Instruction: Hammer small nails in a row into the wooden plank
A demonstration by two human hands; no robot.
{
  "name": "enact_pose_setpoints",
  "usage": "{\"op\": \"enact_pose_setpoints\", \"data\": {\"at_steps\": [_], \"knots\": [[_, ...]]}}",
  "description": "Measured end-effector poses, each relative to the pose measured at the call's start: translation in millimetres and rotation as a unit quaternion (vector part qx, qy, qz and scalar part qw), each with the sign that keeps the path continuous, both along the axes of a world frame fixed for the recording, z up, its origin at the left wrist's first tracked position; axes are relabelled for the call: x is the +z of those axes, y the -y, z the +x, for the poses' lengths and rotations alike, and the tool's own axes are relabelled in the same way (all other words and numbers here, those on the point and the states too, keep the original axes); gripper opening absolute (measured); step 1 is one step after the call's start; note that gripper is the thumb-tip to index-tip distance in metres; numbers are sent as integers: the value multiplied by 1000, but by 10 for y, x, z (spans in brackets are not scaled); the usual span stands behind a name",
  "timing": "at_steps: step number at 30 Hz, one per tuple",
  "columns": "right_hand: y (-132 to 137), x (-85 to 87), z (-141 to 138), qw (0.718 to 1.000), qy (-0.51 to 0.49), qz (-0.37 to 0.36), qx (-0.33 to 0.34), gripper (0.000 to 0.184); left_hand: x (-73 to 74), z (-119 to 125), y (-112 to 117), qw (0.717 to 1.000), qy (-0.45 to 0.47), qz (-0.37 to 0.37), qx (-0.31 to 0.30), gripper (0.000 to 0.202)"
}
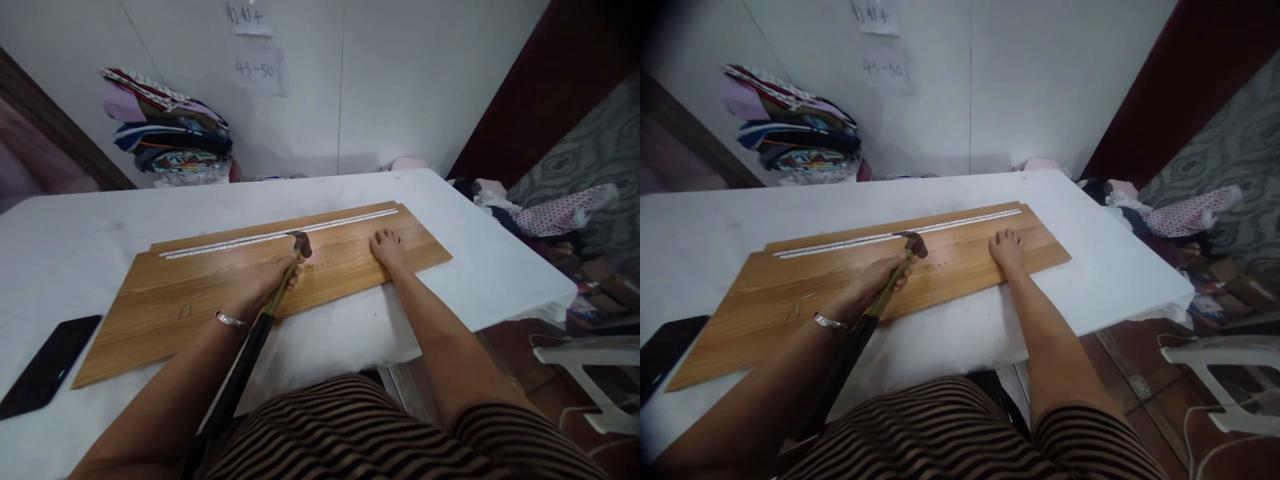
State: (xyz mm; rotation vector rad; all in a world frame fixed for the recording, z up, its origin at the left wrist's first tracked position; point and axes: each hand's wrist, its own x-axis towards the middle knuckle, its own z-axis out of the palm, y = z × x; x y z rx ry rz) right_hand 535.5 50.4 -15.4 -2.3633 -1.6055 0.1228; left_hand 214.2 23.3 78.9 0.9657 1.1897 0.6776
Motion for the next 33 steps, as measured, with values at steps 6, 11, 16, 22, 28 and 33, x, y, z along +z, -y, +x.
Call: {"op": "enact_pose_setpoints", "data": {"at_steps": [6,11,16,22,28,33], "knots": [[11,82,56,995,-89,39,-9,39,164,-79,-159,996,58,26,65,20],[186,297,-255,907,-404,117,-9,37,324,24,-328,978,103,22,181,19],[530,539,-1133,713,-678,-14,175,43,243,333,-311,980,132,33,146,19],[653,766,-1528,676,-707,-8,207,48,116,565,-118,985,65,145,61,38],[780,779,-1239,702,-686,-66,179,42,27,88,-79,980,-78,179,-28,33],[1001,616,-1214,695,-696,-79,164,44,-380,-554,-44,855,-392,339,30,27]]}}
